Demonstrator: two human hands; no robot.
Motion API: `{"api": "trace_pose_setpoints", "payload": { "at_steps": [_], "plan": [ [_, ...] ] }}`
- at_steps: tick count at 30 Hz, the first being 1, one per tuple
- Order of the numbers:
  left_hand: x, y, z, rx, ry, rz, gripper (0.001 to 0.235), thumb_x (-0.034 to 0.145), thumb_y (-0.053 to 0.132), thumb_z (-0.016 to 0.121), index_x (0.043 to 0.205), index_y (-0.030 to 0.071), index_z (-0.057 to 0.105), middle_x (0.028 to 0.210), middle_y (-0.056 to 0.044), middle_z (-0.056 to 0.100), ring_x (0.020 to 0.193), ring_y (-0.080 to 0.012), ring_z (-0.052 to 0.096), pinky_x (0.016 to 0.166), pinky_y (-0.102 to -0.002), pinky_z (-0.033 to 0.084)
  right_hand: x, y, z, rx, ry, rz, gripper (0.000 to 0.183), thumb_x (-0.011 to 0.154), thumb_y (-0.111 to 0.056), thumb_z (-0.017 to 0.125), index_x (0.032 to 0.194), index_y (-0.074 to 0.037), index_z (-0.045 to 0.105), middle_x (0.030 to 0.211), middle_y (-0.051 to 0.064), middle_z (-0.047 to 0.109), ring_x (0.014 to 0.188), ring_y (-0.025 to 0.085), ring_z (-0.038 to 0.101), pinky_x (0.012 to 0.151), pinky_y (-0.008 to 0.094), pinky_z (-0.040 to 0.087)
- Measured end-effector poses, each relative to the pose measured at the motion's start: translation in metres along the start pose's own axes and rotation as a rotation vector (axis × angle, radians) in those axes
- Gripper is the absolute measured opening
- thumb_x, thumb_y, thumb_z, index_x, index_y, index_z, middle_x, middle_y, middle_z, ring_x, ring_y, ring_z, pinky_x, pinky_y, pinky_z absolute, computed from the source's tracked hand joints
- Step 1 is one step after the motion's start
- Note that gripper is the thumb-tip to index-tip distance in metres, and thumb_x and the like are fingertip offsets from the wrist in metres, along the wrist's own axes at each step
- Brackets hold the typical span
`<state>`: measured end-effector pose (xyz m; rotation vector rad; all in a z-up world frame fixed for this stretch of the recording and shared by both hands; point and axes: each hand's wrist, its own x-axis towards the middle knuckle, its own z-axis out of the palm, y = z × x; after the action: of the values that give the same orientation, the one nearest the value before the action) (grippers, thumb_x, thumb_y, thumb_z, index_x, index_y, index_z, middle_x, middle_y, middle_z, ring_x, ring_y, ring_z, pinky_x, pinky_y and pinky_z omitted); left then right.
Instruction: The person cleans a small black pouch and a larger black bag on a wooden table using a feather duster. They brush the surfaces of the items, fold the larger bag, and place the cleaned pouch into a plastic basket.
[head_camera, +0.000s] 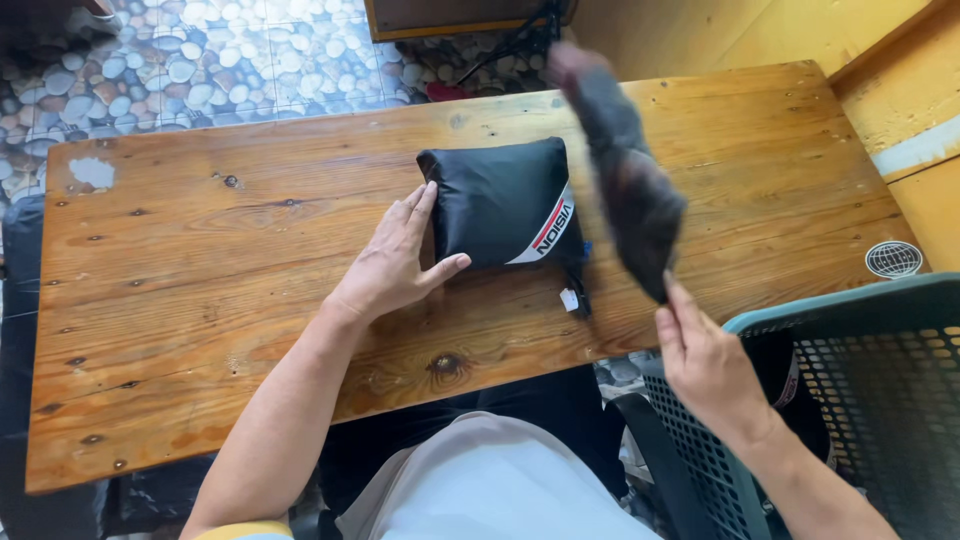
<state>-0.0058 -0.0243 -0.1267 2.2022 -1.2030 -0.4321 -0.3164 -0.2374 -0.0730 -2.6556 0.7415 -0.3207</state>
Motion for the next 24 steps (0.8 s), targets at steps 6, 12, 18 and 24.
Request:
{"api": "trace_pose_setpoints", "payload": {
  "at_steps": [6, 12, 18, 24],
  "plan": [
    [0.003, -0.001, -0.001, -0.034, -0.072, 0.011, 0.099, 0.095, 0.062, 0.057, 0.163, 0.006, 0.011, 0.169, -0.019, 0.018, 0.157, -0.0342, 0.013, 0.126, -0.044, 0.010, 0.000, 0.014, 0.010, 0.062, -0.235, 0.113, 0.056, 0.104, -0.031, 0.040, 0.157, -0.014, 0.038, 0.142, 0.024, 0.058, 0.120, 0.049, 0.061, 0.103, 0.059, 0.050],
    [0.004, -0.013, 0.010, -0.149, 0.205, 0.262, 0.082, 0.088, 0.026, 0.078, 0.150, -0.004, 0.035, 0.148, -0.032, 0.043, 0.139, -0.0467, 0.041, 0.118, -0.051, 0.034, -0.023, 0.019, 0.021, -0.029, -0.077, -0.325, 0.051, 0.101, -0.020, 0.051, 0.150, -0.006, 0.046, 0.141, 0.014, 0.065, 0.106, 0.032, 0.074, 0.077, 0.042, 0.065],
    [0.005, -0.011, 0.010, 0.045, -0.053, 0.062, 0.100, 0.098, 0.068, 0.042, 0.159, -0.007, 0.015, 0.168, -0.026, 0.011, 0.158, -0.0324, 0.003, 0.127, -0.046, -0.002, -0.001, 0.016, 0.010, 0.004, -0.089, 0.151, 0.049, 0.104, -0.030, 0.048, 0.145, -0.004, 0.052, 0.130, 0.024, 0.068, 0.113, 0.046, 0.065, 0.093, 0.052, 0.051],
    [0.003, -0.007, 0.005, 0.012, 0.021, 0.119, 0.079, 0.100, 0.061, 0.044, 0.154, 0.002, 0.037, 0.163, -0.026, 0.024, 0.156, -0.0399, 0.008, 0.126, -0.055, -0.003, 0.012, 0.011, 0.011, 0.052, -0.268, -0.077, 0.053, 0.102, -0.026, 0.047, 0.154, -0.017, 0.043, 0.143, 0.014, 0.063, 0.117, 0.036, 0.069, 0.099, 0.051, 0.057]
  ]
}}
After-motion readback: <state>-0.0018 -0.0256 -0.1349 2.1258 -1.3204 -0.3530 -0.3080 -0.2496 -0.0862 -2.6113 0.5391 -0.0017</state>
